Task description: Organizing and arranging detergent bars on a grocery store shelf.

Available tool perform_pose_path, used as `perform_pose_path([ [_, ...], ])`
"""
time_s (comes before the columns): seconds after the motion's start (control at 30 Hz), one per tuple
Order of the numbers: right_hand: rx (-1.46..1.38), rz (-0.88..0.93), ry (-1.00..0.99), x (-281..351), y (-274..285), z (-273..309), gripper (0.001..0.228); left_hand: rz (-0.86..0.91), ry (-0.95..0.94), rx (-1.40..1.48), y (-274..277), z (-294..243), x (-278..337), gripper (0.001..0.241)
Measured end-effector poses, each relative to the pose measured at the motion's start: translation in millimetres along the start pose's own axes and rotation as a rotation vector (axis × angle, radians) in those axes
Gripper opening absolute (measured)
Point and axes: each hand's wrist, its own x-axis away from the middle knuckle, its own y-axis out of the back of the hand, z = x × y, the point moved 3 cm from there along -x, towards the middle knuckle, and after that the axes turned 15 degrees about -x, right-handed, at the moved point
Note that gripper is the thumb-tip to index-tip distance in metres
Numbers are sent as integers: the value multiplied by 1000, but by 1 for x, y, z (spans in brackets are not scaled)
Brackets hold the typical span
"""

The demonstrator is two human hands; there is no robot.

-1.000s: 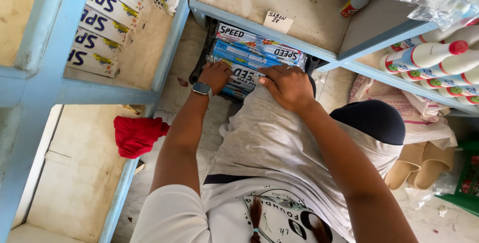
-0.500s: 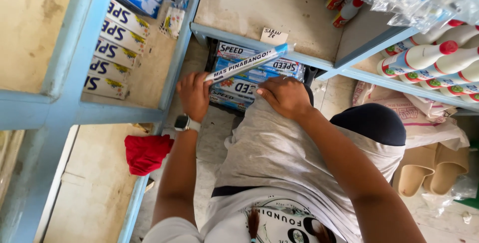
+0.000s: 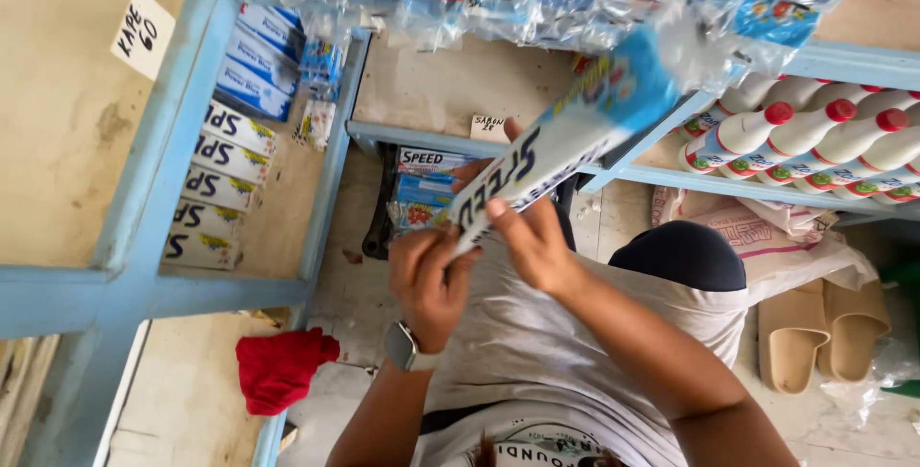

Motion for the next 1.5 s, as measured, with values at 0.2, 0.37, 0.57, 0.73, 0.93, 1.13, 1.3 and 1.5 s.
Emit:
perform_pose_path([
  [0.2,-334,32,-109,-34,-4,48,97,121,-278,58,35,-52,-28,43],
  [0.37,-557,90,-204,-52,-12,76,92,70,-408,138,48,-63,-16,42],
  [0.57,-677,74,-307,-67,-13,76,85,2,-417,146,51,-52,-7,25],
  [0.73,-791,38,-293,-76,-8,70,81,-39,-442,154,53,-57,-55,24],
  [0.93,-937,42,-229,-85,-7,72,59,-95,-445,160,39,-60,-100,21],
  [1.13,-945,38,-191,-90,-22,86,53,-177,-419,151,27,-56,-123,20],
  [1.3,-773,-60,-179,-77,-15,82,63,-145,-275,117,8,-49,-144,22],
  [1.5,-245,-26,-105,-56,7,93,61,-86,-162,83,-17,-45,-167,25],
])
